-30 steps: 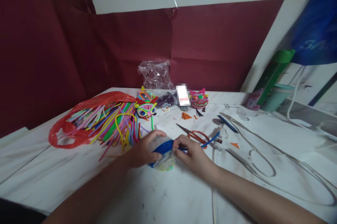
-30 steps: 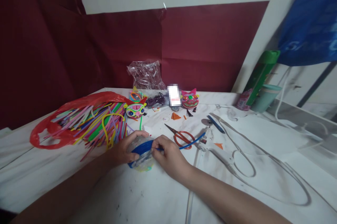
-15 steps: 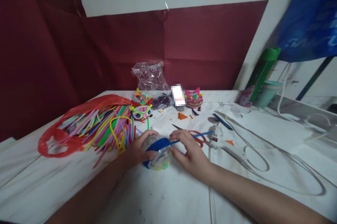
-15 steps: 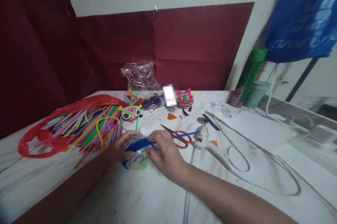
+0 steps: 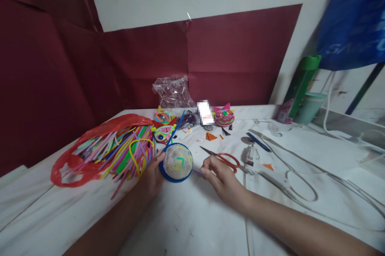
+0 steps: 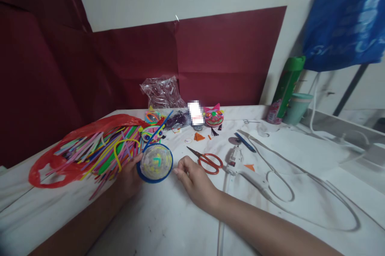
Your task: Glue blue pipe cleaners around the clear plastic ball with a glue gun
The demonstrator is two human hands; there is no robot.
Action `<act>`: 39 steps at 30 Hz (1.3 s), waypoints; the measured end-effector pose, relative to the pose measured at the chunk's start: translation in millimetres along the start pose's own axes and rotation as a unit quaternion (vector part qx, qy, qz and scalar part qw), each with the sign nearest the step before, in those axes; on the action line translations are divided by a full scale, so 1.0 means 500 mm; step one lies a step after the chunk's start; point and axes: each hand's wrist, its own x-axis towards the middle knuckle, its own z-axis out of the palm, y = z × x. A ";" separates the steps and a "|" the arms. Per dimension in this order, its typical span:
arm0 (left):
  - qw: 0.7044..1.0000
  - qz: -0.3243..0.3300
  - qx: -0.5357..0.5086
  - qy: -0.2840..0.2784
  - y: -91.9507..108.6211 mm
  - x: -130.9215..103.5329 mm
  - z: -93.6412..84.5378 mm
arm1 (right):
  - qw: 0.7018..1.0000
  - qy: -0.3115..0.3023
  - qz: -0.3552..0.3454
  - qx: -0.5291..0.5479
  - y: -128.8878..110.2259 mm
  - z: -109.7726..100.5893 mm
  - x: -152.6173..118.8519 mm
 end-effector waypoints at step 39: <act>0.999 -0.028 -0.020 -0.034 -0.031 0.002 0.012 | 0.995 0.011 -0.063 -0.073 0.029 0.007 0.012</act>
